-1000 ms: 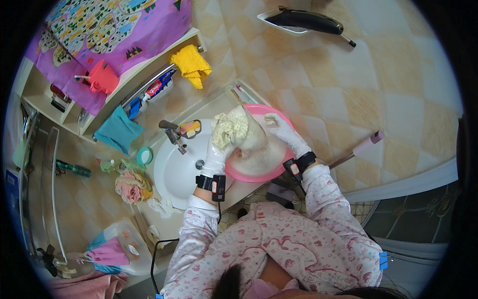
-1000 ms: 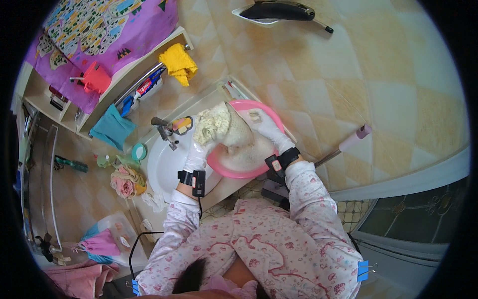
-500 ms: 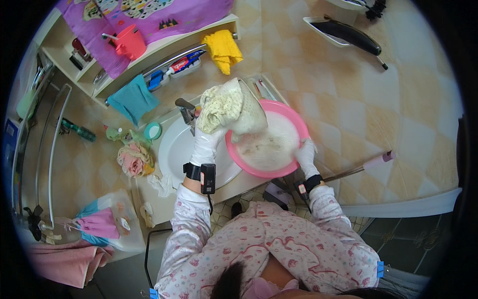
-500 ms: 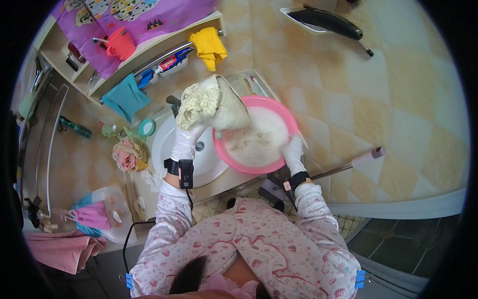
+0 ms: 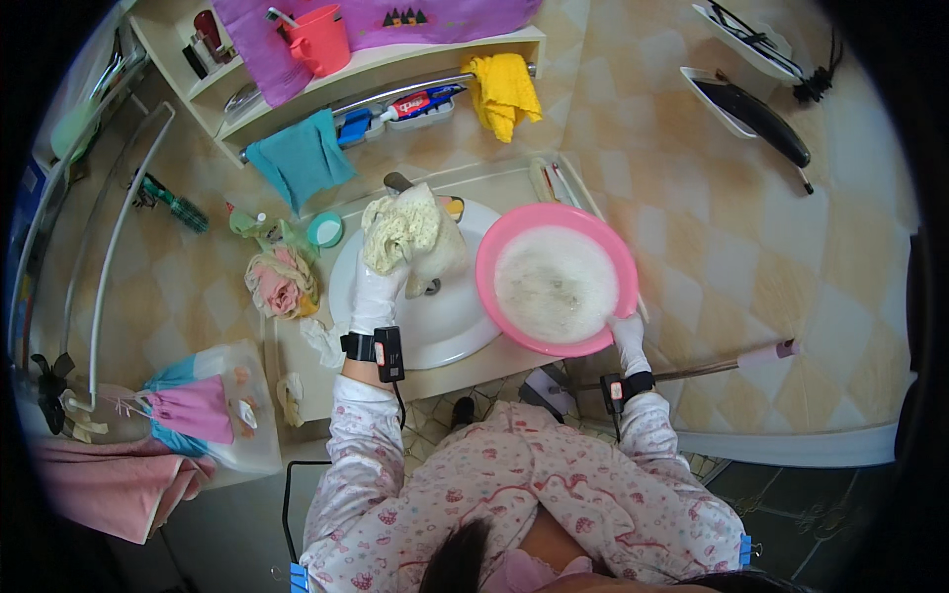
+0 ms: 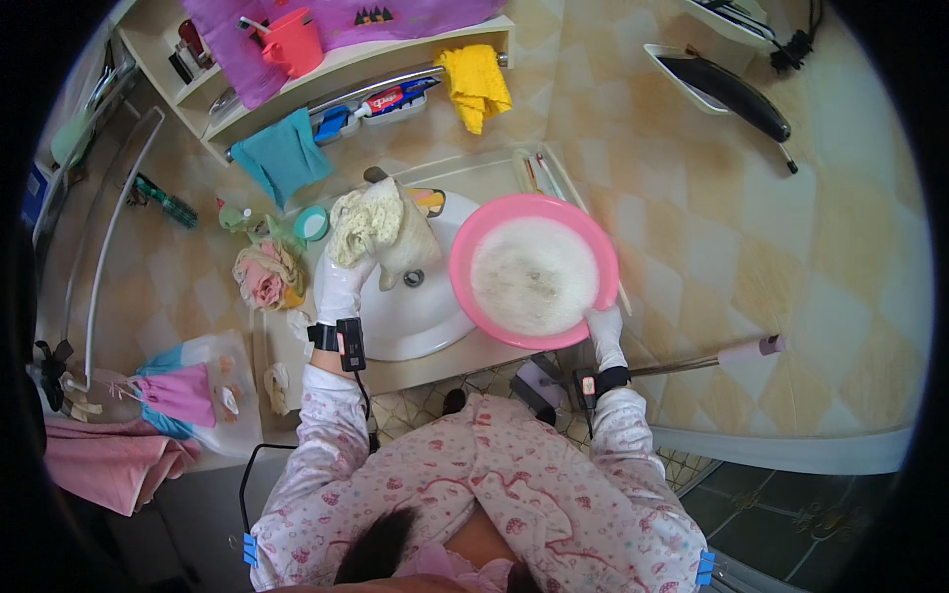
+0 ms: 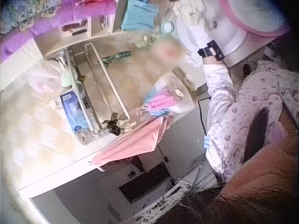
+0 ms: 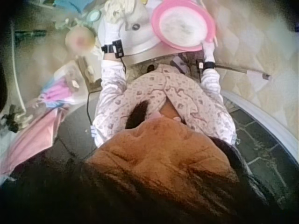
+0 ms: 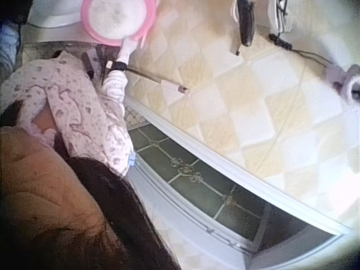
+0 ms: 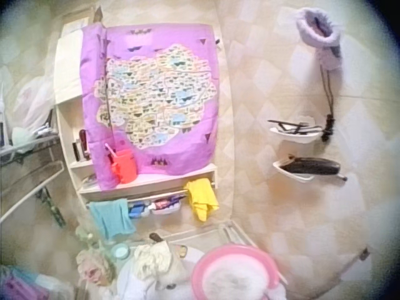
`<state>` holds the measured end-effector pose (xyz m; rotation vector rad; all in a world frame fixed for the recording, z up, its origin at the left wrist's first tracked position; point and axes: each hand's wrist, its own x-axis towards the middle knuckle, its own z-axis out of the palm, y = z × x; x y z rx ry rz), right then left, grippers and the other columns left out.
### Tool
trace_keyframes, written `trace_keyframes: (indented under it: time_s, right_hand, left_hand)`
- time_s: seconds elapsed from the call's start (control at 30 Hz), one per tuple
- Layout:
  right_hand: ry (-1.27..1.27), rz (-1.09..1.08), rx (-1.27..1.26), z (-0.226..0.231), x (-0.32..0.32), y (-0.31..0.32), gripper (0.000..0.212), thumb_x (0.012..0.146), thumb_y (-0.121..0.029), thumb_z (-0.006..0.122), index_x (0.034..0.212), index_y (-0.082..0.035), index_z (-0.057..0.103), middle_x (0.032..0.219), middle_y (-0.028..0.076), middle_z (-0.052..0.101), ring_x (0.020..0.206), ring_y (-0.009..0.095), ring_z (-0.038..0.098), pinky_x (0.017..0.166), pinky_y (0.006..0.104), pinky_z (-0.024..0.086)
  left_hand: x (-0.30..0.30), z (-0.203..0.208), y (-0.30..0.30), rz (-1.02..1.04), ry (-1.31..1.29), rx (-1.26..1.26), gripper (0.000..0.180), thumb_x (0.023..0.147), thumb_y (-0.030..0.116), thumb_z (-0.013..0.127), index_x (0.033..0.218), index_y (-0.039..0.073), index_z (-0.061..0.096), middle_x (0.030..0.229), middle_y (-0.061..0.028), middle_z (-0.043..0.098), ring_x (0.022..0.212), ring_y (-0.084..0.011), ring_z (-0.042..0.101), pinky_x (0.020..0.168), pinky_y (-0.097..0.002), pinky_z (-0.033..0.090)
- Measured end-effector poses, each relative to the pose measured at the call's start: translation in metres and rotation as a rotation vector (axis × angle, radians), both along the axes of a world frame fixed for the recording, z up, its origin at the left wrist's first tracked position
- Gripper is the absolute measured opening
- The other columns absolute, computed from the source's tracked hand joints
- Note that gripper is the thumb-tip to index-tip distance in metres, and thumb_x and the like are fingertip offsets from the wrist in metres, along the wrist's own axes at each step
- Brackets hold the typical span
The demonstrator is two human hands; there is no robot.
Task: The person hand washes a small piece of clothing in a pink basin filled with soapy water. They repeatedly agitate and squeeze the fabric, then rinse it under the tap and wring it out.
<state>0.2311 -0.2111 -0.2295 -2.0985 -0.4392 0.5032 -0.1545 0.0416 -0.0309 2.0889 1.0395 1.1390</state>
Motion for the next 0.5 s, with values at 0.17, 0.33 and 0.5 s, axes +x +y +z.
trace_keyframes:
  time_s: [0.17, 0.33, 0.5]
  right_hand:
    - [-0.192, 0.053, 0.022, 0.044, -0.012, 0.009, 0.036, 0.067, -0.012, 0.066, 0.098, 0.004, 0.058, 0.091, 0.020, 0.066, 0.083, 0.031, 0.065, 0.073, 0.0384, 0.050]
    - [-0.360, 0.042, -0.144, 0.086, -0.017, 0.029, 0.032, 0.071, -0.013, 0.060, 0.097, 0.004, 0.053, 0.088, 0.025, 0.064, 0.080, 0.038, 0.063, 0.072, 0.0414, 0.049]
    - [-0.373, 0.075, -0.072, 0.111, -0.023, 0.055, 0.030, 0.074, -0.012, 0.057, 0.099, 0.003, 0.051, 0.088, 0.027, 0.063, 0.084, 0.042, 0.062, 0.074, 0.0439, 0.049]
  left_hand:
    - [-0.019, -0.030, 0.019, 0.021, 0.018, 0.059, 0.044, 0.080, 0.010, 0.060, 0.123, 0.002, 0.049, 0.122, -0.0128, 0.055, 0.114, -0.0235, 0.052, 0.099, -0.0305, 0.039]
    - [-0.035, -0.059, 0.028, 0.014, -0.052, 0.022, 0.049, 0.081, 0.007, 0.059, 0.127, 0.002, 0.044, 0.126, -0.0130, 0.052, 0.117, -0.0241, 0.050, 0.101, -0.0309, 0.037]
    - [-0.044, -0.081, 0.039, 0.076, -0.003, -0.040, 0.049, 0.081, 0.007, 0.059, 0.127, 0.002, 0.044, 0.126, -0.0126, 0.053, 0.118, -0.0234, 0.050, 0.102, -0.0308, 0.037]
